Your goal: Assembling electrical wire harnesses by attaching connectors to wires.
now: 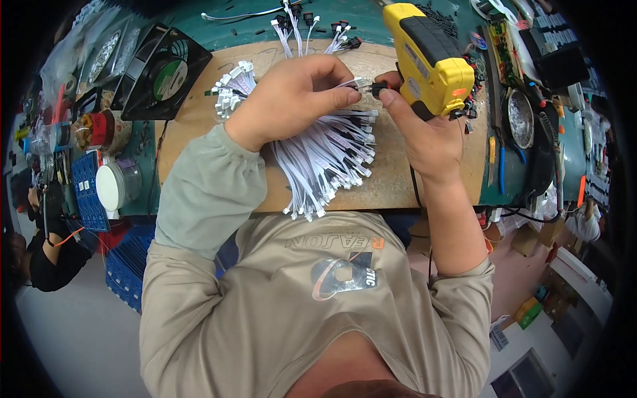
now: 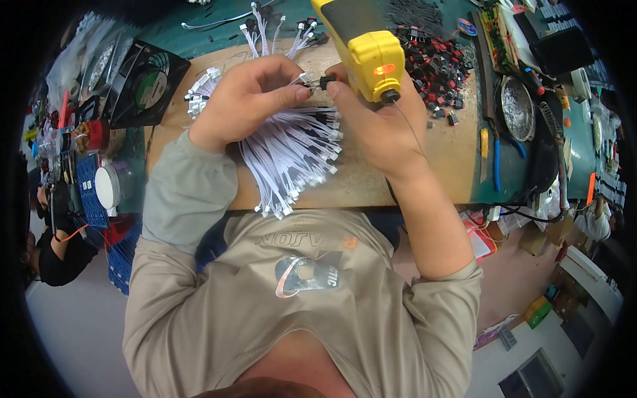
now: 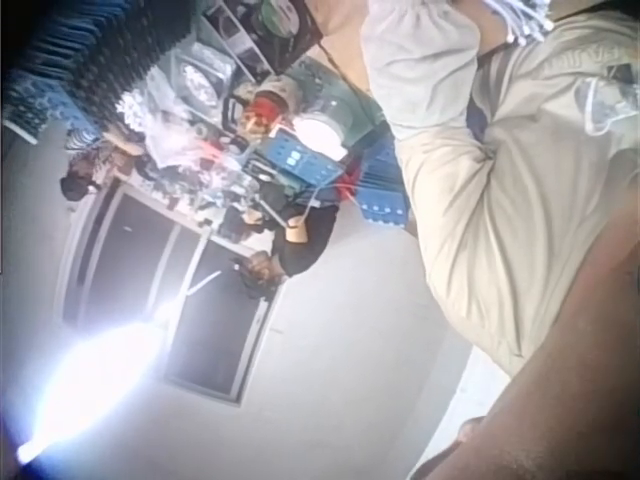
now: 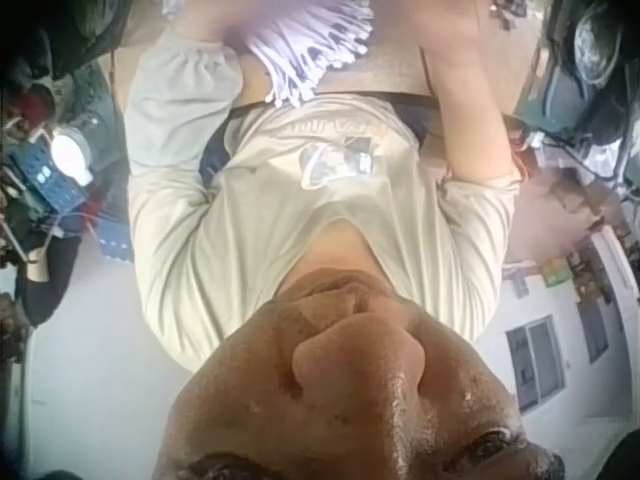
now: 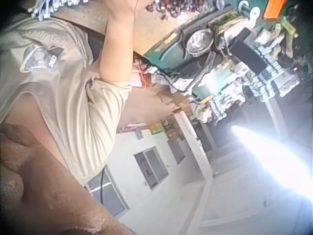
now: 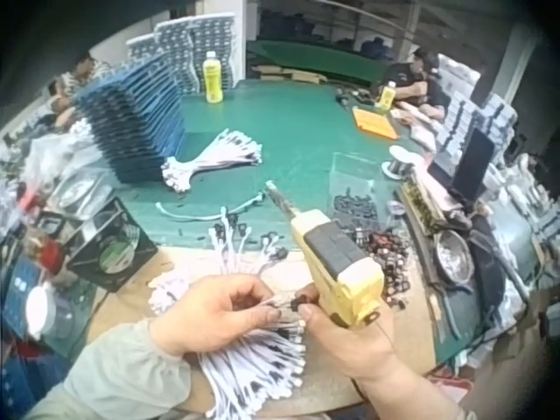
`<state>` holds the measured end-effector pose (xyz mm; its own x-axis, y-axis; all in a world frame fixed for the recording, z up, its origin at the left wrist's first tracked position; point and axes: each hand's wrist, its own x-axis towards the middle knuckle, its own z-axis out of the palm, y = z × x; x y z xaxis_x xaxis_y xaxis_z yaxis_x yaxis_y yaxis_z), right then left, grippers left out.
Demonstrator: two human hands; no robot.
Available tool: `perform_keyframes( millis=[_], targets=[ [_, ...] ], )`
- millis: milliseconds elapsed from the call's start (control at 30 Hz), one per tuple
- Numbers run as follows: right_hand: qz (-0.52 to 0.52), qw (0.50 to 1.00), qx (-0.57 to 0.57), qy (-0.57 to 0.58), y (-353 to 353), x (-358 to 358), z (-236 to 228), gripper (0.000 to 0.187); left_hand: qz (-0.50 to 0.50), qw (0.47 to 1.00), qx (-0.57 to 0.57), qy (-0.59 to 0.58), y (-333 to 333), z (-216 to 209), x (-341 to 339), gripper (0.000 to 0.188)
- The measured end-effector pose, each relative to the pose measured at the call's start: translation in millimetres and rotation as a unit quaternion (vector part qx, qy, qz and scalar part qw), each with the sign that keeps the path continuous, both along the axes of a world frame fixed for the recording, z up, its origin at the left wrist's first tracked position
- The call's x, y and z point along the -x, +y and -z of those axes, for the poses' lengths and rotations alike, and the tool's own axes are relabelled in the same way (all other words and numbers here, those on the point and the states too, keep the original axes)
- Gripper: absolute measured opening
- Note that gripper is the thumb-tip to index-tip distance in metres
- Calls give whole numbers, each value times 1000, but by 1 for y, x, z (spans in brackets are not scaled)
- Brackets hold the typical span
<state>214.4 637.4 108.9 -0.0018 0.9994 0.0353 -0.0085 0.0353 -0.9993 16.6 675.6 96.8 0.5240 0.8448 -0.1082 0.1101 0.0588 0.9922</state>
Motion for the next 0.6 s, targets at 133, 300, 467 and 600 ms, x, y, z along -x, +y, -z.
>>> perform_keyframes(
  millis=[133, 300, 467, 600],
  targets=[
    [-31, 999, 0, 31, -2, 4, -1, 33, -22, 999, -10, -34, -5, 3, -4, 17],
    [-36, 998, 0, 56, -3, 4, -3, 33, -41, 997, -3, -63, -8, 3, -8, 19],
    [-16, 999, -40, 5, -2, 2, -3, 31, -60, 995, -50, 60, -7, -4, -8, 17],
    [-26, 998, -45, -17, -3, 0, -2, 31, -30, 998, -13, 49, -7, -2, -6, 15]
  ],
)
